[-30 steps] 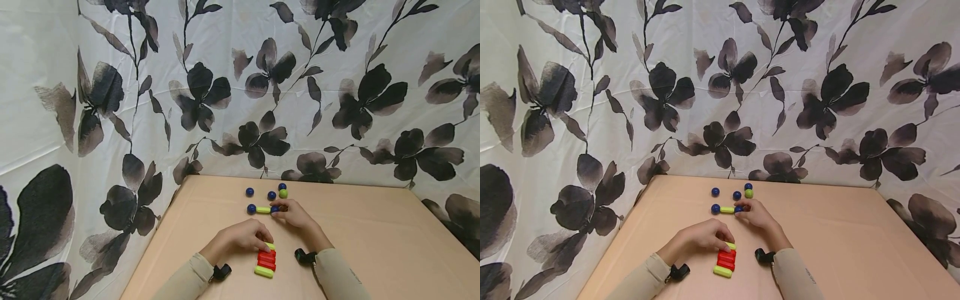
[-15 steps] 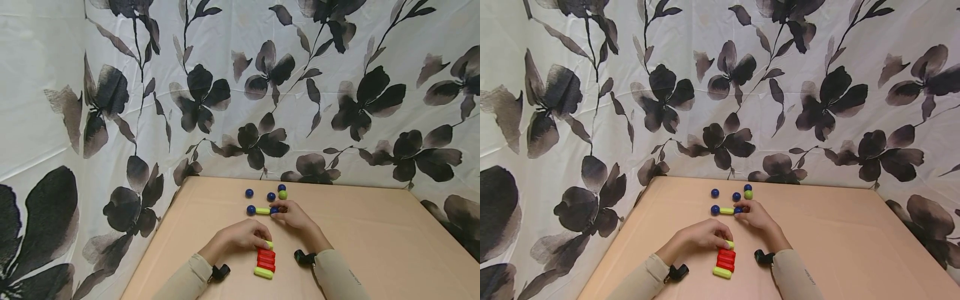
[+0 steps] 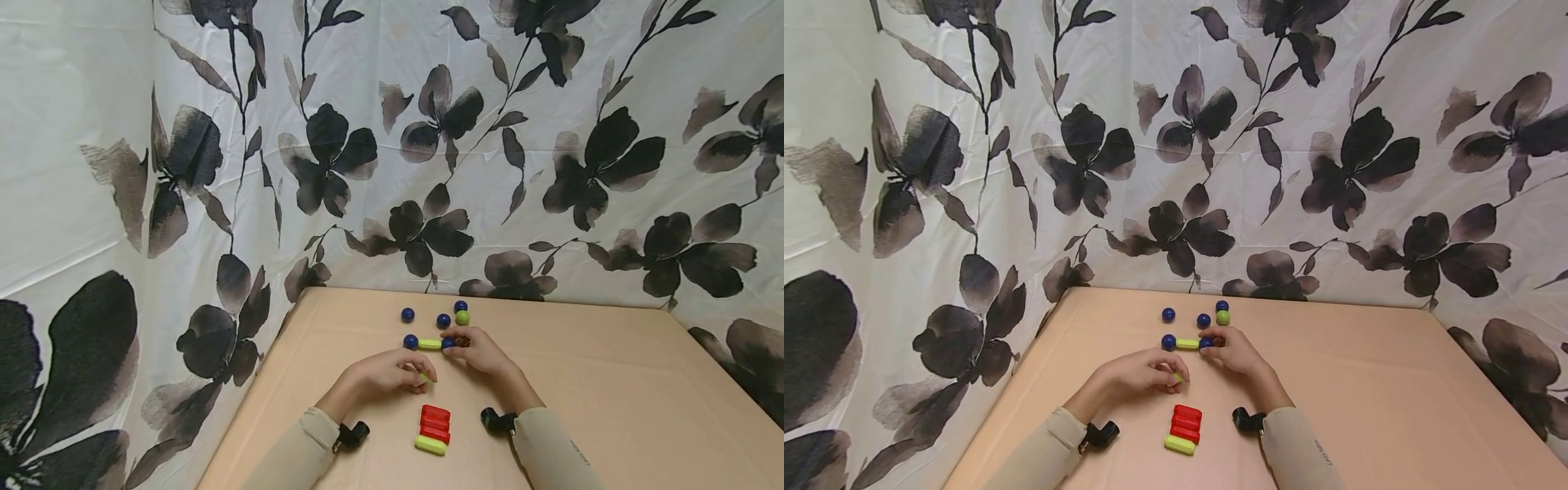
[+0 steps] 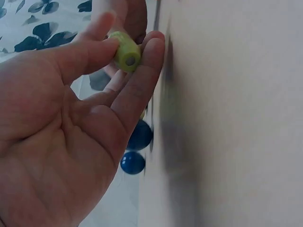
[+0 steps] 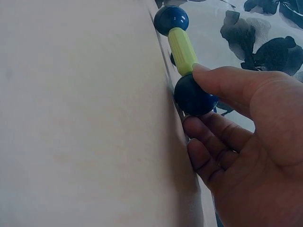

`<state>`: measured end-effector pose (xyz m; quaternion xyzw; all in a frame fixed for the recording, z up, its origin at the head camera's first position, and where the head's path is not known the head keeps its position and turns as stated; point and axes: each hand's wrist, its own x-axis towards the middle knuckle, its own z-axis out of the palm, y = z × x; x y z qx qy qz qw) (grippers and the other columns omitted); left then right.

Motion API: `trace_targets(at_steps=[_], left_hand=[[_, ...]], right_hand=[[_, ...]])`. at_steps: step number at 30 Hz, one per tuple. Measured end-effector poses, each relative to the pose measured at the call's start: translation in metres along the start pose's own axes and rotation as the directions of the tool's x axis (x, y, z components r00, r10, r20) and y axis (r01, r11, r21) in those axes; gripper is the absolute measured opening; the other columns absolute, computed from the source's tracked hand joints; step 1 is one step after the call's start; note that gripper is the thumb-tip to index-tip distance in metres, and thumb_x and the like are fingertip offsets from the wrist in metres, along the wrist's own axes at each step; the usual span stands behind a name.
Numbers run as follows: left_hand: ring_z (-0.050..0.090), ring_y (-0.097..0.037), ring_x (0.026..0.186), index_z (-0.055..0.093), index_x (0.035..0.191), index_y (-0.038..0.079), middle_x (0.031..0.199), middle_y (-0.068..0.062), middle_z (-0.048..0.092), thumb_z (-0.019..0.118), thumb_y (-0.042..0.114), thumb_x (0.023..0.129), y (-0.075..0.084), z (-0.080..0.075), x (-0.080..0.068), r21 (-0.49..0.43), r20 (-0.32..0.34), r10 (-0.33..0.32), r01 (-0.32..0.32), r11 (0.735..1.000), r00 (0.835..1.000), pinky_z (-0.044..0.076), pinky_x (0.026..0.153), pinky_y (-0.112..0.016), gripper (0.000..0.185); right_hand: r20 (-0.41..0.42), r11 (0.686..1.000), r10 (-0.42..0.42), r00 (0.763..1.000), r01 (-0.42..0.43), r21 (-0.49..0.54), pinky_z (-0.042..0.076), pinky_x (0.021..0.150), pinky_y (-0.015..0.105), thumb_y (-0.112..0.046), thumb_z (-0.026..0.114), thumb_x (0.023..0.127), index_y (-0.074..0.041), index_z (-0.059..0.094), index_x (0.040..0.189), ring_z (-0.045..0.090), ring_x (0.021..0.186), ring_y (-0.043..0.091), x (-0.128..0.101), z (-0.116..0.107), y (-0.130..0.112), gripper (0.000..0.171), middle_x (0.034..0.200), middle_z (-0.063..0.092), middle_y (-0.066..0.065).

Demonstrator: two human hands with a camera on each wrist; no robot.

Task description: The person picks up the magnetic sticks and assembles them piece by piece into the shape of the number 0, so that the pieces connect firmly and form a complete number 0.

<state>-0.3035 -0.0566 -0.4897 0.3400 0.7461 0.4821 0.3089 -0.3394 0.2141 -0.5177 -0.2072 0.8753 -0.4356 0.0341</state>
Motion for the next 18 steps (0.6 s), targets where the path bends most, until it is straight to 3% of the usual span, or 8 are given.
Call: trace_targets(at_steps=[5,10,15,18], left_hand=[[0.066,-0.014,0.101,0.076,0.122,0.006,0.119,-0.01,0.075,0.057,0.005,0.105,-0.001,-0.01,-0.003,0.128,-0.048,0.005,0.001,0.992,0.999,0.054,0.095,-0.028,0.026],[0.061,-0.005,0.106,0.077,0.123,0.013,0.123,0.0,0.075,0.061,0.009,0.103,-0.004,-0.017,-0.007,0.252,-0.092,0.003,0.02,0.968,0.996,0.047,0.094,-0.023,0.025],[0.06,-0.008,0.09,0.075,0.127,0.009,0.112,-0.003,0.074,0.067,0.012,0.102,-0.008,-0.02,-0.009,0.15,-0.113,-0.015,0.032,0.988,0.993,0.047,0.076,-0.021,0.026],[0.065,-0.014,0.087,0.073,0.128,0.007,0.107,-0.009,0.075,0.068,0.013,0.101,-0.009,-0.02,-0.009,0.057,-0.126,-0.026,0.033,0.998,0.992,0.052,0.075,-0.023,0.028]], right_hand=[[-0.003,1.0,-0.019,1.0,0.019,-0.015,0.045,0.078,0.03,-0.018,0.077,0.095,-0.006,0.073,0.125,0.055,0.089,0.021,0.0,0.001,-0.002,0.032,0.102,0.069,0.005],[-0.005,1.0,-0.019,1.0,0.019,-0.018,0.046,0.081,0.032,-0.018,0.077,0.095,-0.007,0.073,0.125,0.056,0.09,0.021,0.001,0.001,-0.001,0.032,0.103,0.07,0.005],[0.0,1.0,-0.019,1.0,0.019,-0.025,0.047,0.084,0.034,-0.02,0.077,0.095,-0.007,0.073,0.125,0.057,0.091,0.02,0.001,0.001,0.001,0.033,0.106,0.07,0.005],[-0.001,1.0,-0.013,1.0,0.013,-0.021,0.047,0.084,0.035,-0.02,0.077,0.095,-0.008,0.073,0.125,0.057,0.092,0.021,0.001,0.001,0.001,0.033,0.106,0.07,0.005]])
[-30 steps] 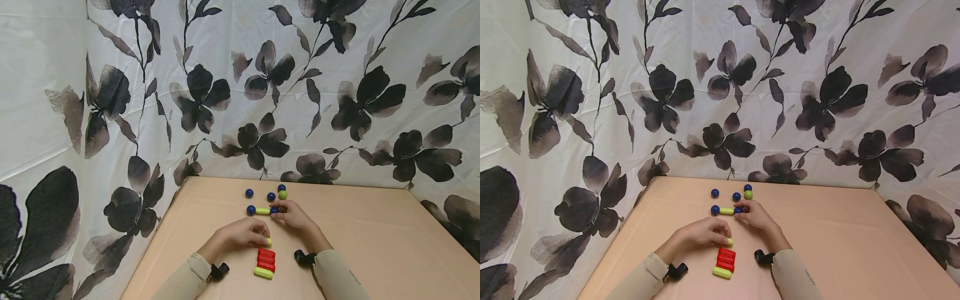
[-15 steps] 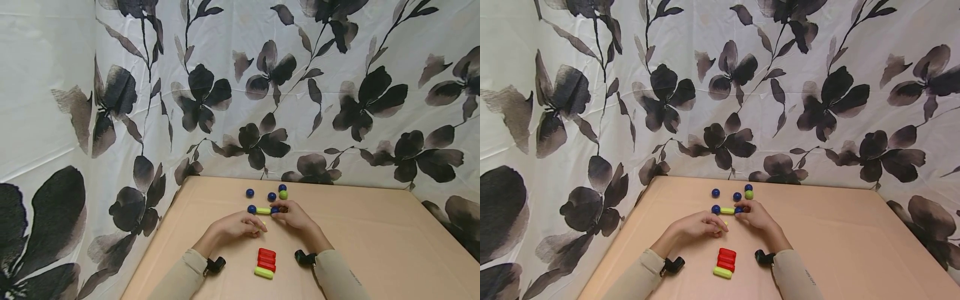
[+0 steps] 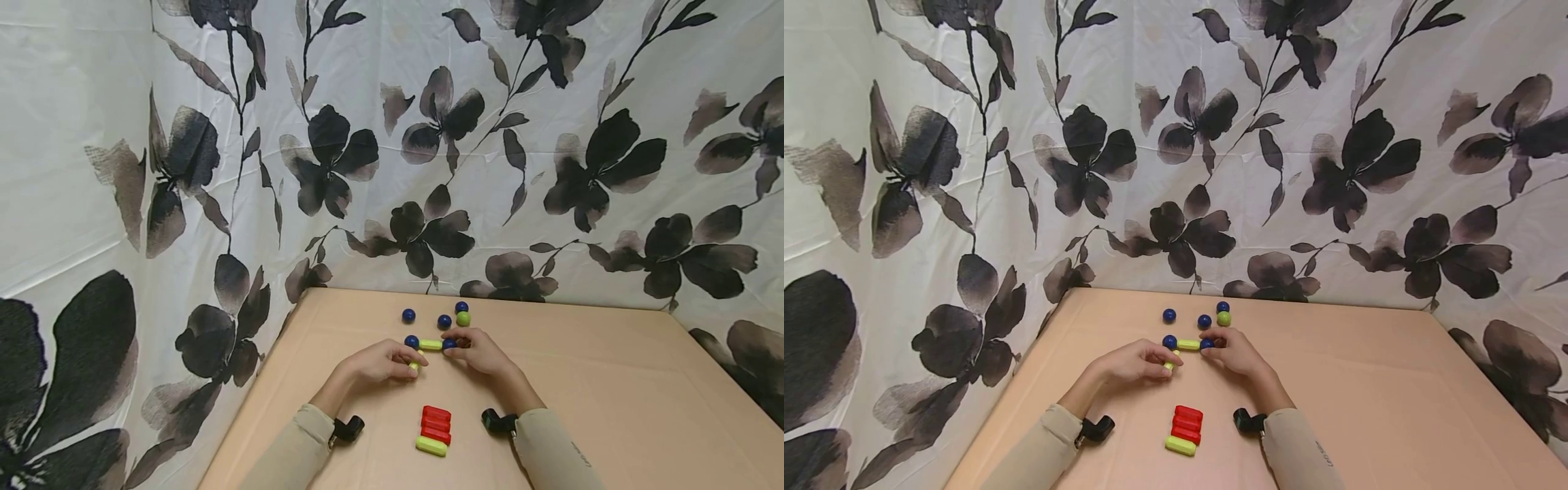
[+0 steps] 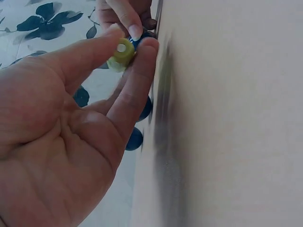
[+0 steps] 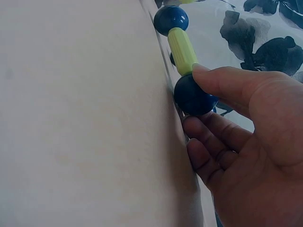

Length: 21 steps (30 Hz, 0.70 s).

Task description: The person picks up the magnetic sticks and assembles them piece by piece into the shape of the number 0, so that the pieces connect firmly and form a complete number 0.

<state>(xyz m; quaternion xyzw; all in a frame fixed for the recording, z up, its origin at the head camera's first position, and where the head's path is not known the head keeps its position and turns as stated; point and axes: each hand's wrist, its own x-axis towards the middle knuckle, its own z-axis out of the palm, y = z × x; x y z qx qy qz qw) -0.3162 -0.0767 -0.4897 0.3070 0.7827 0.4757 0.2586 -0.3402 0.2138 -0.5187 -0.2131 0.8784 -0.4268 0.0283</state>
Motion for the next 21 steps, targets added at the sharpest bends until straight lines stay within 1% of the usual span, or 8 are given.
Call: trace_targets(at_steps=[3,5,8,12,16,21], left_hand=[[0.069,-0.018,0.091,0.073,0.127,0.005,0.108,-0.014,0.075,0.068,0.012,0.102,-0.0011,-0.0001,-0.0002,-0.038,-0.021,-0.001,0.001,0.999,1.0,0.058,0.082,-0.028,0.027],[0.07,-0.02,0.091,0.073,0.126,0.005,0.107,-0.017,0.075,0.067,0.011,0.102,-0.0018,-0.0001,-0.0003,-0.049,-0.032,-0.012,0.01,0.999,0.999,0.06,0.083,-0.031,0.026],[0.07,-0.021,0.087,0.074,0.124,0.004,0.103,-0.018,0.075,0.067,0.01,0.102,-0.0033,-0.0003,-0.0003,-0.061,-0.043,-0.027,0.025,0.998,0.999,0.062,0.082,-0.033,0.024],[0.069,-0.02,0.079,0.073,0.124,0.004,0.093,-0.019,0.074,0.067,0.011,0.102,-0.0056,-0.0005,0.0005,-0.062,-0.054,-0.032,0.029,0.998,0.998,0.062,0.076,-0.033,0.024],[0.066,-0.02,0.074,0.073,0.124,0.005,0.086,-0.016,0.071,0.067,0.012,0.102,-0.0077,0.0,0.0021,-0.029,-0.079,-0.026,0.023,0.999,0.997,0.06,0.071,-0.031,0.024],[0.063,-0.02,0.073,0.074,0.123,0.007,0.086,-0.014,0.071,0.066,0.013,0.102,-0.0088,0.0017,0.0038,0.021,-0.104,-0.017,0.019,1.0,0.994,0.057,0.068,-0.031,0.023]], right_hand=[[0.0,1.0,0.008,1.0,-0.008,0.006,0.047,0.084,0.035,-0.019,0.077,0.095,-0.008,0.073,0.125,0.057,0.092,0.021,-0.0002,0.0,-0.0011,0.033,0.106,0.07,0.005],[0.001,1.0,0.013,1.0,-0.013,0.008,0.046,0.085,0.036,-0.018,0.077,0.095,-0.008,0.073,0.126,0.056,0.092,0.022,-0.0004,-0.0001,-0.002,0.033,0.106,0.07,0.006],[0.001,1.0,0.018,1.0,-0.018,0.009,0.046,0.085,0.036,-0.018,0.077,0.095,-0.008,0.073,0.126,0.056,0.092,0.022,-0.0005,0.0,-0.0029,0.033,0.106,0.069,0.006],[0.002,1.0,0.028,1.0,-0.028,0.014,0.046,0.085,0.036,-0.019,0.077,0.095,-0.008,0.073,0.126,0.056,0.093,0.022,-0.0007,0.0001,-0.0035,0.033,0.106,0.069,0.006],[0.0,0.999,0.033,0.999,-0.033,0.017,0.046,0.082,0.035,-0.019,0.077,0.095,-0.008,0.073,0.126,0.056,0.092,0.022,-0.0008,0.0002,-0.0036,0.033,0.105,0.068,0.006],[-0.002,0.999,0.03,1.0,-0.03,0.016,0.046,0.08,0.033,-0.018,0.077,0.095,-0.008,0.073,0.126,0.055,0.092,0.022,-0.0009,0.0004,-0.0036,0.033,0.105,0.068,0.006]])
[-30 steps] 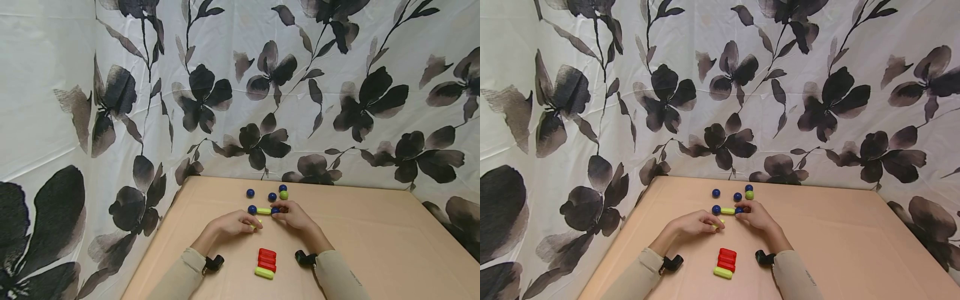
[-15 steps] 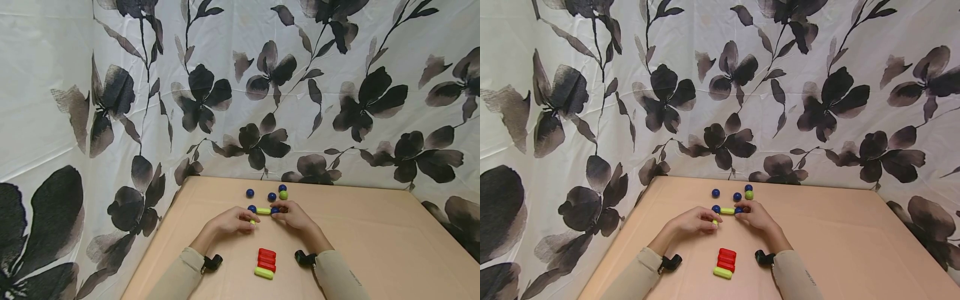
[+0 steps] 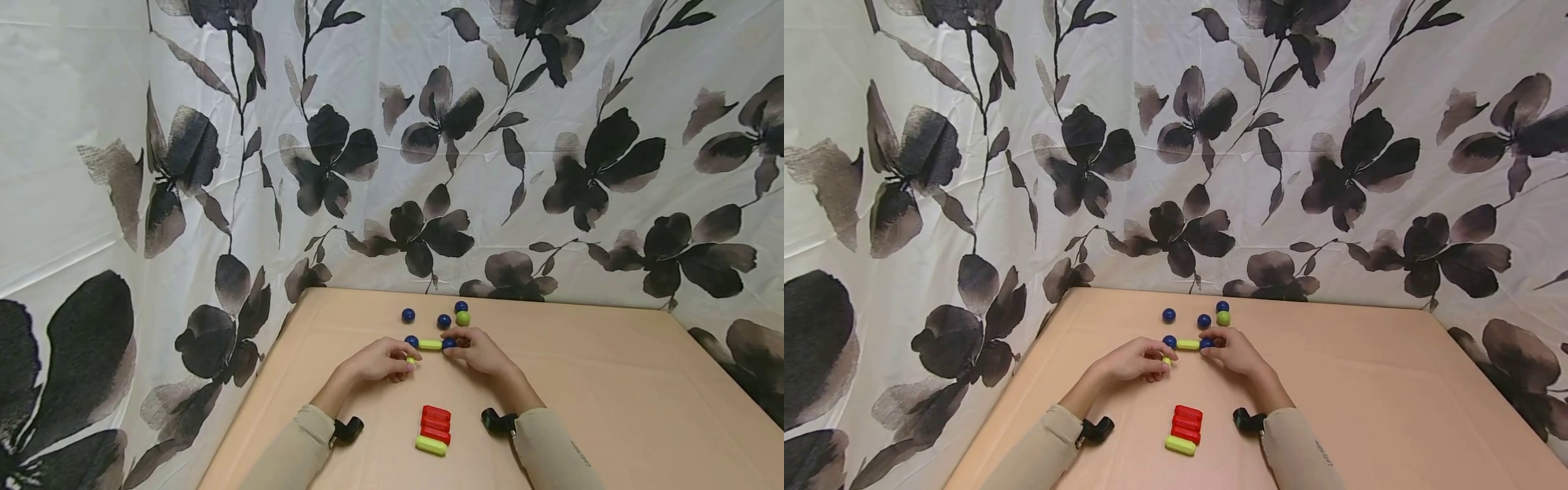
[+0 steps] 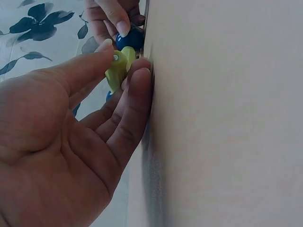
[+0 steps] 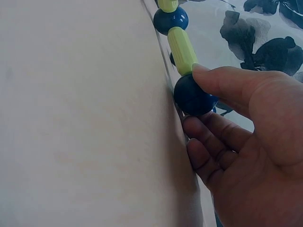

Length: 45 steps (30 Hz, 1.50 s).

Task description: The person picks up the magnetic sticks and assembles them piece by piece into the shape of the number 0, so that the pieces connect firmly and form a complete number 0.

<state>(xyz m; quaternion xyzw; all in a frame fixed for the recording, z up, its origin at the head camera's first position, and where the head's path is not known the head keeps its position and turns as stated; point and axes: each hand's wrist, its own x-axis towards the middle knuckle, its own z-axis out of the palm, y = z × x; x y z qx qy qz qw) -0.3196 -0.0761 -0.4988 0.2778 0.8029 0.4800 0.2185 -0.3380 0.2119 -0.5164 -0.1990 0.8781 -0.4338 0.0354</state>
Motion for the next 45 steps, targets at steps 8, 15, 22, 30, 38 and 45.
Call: trace_targets(at_steps=[8,15,22,30,38,45], left_hand=[[0.062,-0.019,0.072,0.076,0.124,0.012,0.085,-0.011,0.072,0.068,0.017,0.102,0.002,0.001,0.0,0.096,-0.029,0.004,-0.001,0.995,1.0,0.052,0.065,-0.028,0.024],[0.057,-0.016,0.065,0.076,0.124,0.012,0.078,-0.008,0.067,0.07,0.019,0.1,0.002,0.001,0.001,0.123,-0.059,0.02,-0.013,0.992,0.998,0.042,0.056,-0.023,0.025],[0.057,-0.017,0.084,0.073,0.125,0.013,0.098,-0.001,0.063,0.07,0.029,0.102,0.002,0.002,0.012,0.115,-0.318,0.093,-0.059,0.992,0.944,0.048,0.067,-0.026,0.029],[0.063,-0.019,0.102,0.071,0.13,0.008,0.121,-0.01,0.07,0.069,0.025,0.102,-0.016,0.004,0.026,0.075,-0.404,0.094,-0.07,0.995,0.91,0.052,0.087,-0.03,0.034],[0.063,-0.014,0.103,0.072,0.131,0.011,0.12,-0.001,0.073,0.069,0.027,0.102,-0.026,0.004,0.028,0.077,-0.379,0.089,-0.065,0.995,0.921,0.051,0.09,-0.029,0.033],[0.063,-0.014,0.101,0.072,0.13,0.009,0.119,-0.002,0.073,0.068,0.025,0.102,-0.023,0.008,0.026,0.083,-0.38,0.094,-0.068,0.994,0.92,0.05,0.088,-0.028,0.032]], right_hand=[[0.0,1.0,-0.001,1.0,0.001,-0.003,0.046,0.079,0.033,-0.02,0.077,0.095,-0.008,0.073,0.126,0.055,0.091,0.022,-0.001,0.0,0.001,0.034,0.104,0.068,0.006],[-0.001,1.0,-0.016,1.0,0.016,-0.008,0.046,0.083,0.036,-0.02,0.077,0.095,-0.008,0.073,0.126,0.056,0.091,0.022,-0.001,0.0,0.003,0.034,0.105,0.069,0.006],[0.01,1.0,-0.028,1.0,0.028,-0.012,0.046,0.08,0.034,-0.02,0.077,0.095,-0.007,0.072,0.126,0.055,0.09,0.022,-0.001,0.0,0.001,0.034,0.103,0.068,0.006],[0.009,1.0,-0.014,1.0,0.014,-0.02,0.046,0.078,0.032,-0.018,0.077,0.095,-0.008,0.073,0.126,0.055,0.09,0.021,0.0,0.0,0.0,0.033,0.101,0.067,0.005],[0.004,1.0,-0.008,1.0,0.008,-0.009,0.045,0.077,0.033,-0.018,0.077,0.095,-0.009,0.072,0.126,0.054,0.09,0.022,0.0,0.0,-0.001,0.033,0.101,0.066,0.005],[0.006,1.0,0.013,1.0,-0.013,-0.009,0.049,0.085,0.035,-0.02,0.077,0.095,-0.008,0.069,0.134,0.06,0.099,0.023,-0.005,-0.004,0.001,0.042,0.115,0.071,0.007]])
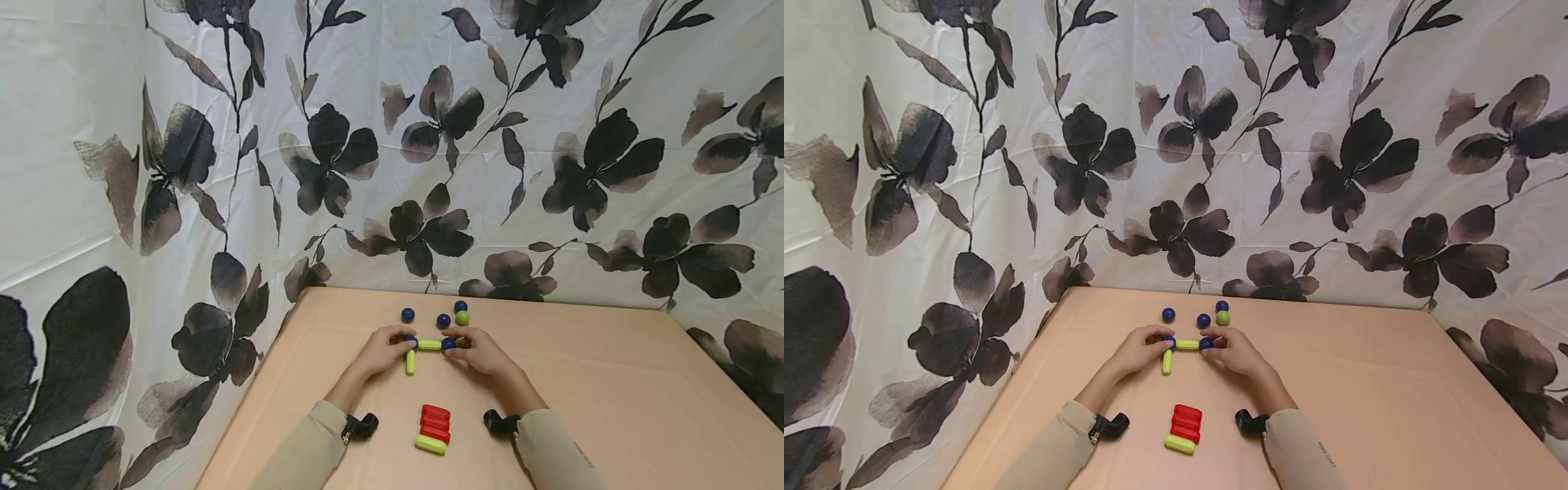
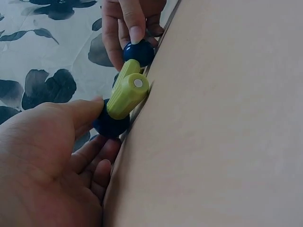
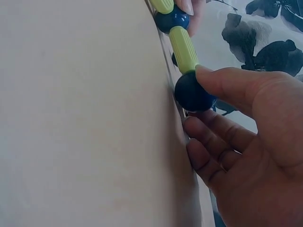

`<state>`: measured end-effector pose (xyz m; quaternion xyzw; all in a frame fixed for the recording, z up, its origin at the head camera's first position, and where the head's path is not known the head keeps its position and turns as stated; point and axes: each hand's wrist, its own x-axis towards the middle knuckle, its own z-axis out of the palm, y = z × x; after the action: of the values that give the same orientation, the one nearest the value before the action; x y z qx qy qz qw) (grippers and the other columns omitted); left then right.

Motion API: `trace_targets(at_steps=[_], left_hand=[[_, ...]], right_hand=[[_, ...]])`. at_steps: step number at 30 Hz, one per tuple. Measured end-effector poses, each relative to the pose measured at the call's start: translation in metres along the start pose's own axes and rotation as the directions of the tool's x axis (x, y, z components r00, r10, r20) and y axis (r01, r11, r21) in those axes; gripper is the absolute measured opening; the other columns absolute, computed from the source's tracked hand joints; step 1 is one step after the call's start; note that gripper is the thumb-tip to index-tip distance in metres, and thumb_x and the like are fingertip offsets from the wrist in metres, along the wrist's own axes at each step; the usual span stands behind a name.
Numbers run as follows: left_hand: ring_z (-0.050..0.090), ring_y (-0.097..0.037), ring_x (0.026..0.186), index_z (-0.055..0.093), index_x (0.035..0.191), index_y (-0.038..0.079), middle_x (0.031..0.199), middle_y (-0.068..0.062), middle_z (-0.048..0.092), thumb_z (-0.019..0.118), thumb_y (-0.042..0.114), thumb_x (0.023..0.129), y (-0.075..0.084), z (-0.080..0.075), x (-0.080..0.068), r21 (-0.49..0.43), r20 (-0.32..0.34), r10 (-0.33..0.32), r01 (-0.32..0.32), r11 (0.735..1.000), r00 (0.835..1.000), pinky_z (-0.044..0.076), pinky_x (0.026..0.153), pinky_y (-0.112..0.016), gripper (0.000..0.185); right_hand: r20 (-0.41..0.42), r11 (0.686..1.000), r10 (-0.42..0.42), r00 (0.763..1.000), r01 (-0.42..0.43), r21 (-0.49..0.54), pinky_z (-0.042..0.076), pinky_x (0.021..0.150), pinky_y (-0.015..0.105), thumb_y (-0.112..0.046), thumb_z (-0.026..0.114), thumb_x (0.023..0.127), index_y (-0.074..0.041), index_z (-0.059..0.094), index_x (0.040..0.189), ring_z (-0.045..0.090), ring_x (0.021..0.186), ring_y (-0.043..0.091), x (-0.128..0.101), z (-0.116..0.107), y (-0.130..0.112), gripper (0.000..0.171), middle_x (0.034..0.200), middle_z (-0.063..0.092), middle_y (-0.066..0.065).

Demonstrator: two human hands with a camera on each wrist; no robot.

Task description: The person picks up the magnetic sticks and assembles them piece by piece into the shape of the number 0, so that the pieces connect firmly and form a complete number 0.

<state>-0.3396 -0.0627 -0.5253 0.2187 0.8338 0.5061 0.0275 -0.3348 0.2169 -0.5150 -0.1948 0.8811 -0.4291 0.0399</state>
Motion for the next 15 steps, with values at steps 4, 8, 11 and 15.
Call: trace_targets(at_steps=[4,8,11,15], left_hand=[[0.062,-0.015,0.102,0.071,0.13,0.009,0.119,-0.002,0.073,0.068,0.025,0.103,0.0,0.001,0.0,-0.009,0.0,-0.004,0.004,1.0,1.0,0.051,0.087,-0.028,0.032],[0.062,-0.015,0.101,0.071,0.129,0.009,0.117,-0.002,0.072,0.067,0.026,0.103,-0.002,0.001,0.0,-0.018,0.004,-0.008,0.008,1.0,1.0,0.051,0.086,-0.029,0.031],[0.061,-0.015,0.1,0.071,0.129,0.01,0.117,-0.001,0.072,0.067,0.027,0.103,-0.002,0.002,0.001,-0.02,0.004,-0.012,0.012,1.0,1.0,0.05,0.087,-0.028,0.031],[0.062,-0.014,0.101,0.071,0.13,0.01,0.118,-0.001,0.072,0.068,0.027,0.103,-0.002,0.002,0.002,-0.015,0.005,-0.02,0.02,1.0,1.0,0.051,0.088,-0.028,0.032]], right_hand=[[-0.015,1.0,0.01,1.0,-0.01,-0.017,0.052,0.084,0.035,-0.021,0.078,0.094,-0.007,0.066,0.138,0.062,0.101,0.024,-0.003,-0.003,0.0,0.048,0.117,0.072,0.009],[-0.065,0.999,0.008,0.998,-0.011,-0.041,0.052,0.084,0.035,-0.021,0.079,0.094,-0.006,0.063,0.14,0.061,0.1,0.023,-0.007,-0.006,-0.004,0.052,0.116,0.068,0.01],[-0.104,0.999,0.01,0.995,-0.015,-0.042,0.051,0.083,0.034,-0.02,0.078,0.094,-0.007,0.063,0.139,0.059,0.098,0.022,-0.009,-0.008,-0.011,0.049,0.114,0.065,0.008],[-0.098,0.998,-0.011,0.995,0.005,-0.055,0.051,0.078,0.03,-0.023,0.079,0.094,-0.009,0.065,0.136,0.057,0.093,0.02,-0.013,-0.008,-0.021,0.046,0.11,0.065,0.006]])
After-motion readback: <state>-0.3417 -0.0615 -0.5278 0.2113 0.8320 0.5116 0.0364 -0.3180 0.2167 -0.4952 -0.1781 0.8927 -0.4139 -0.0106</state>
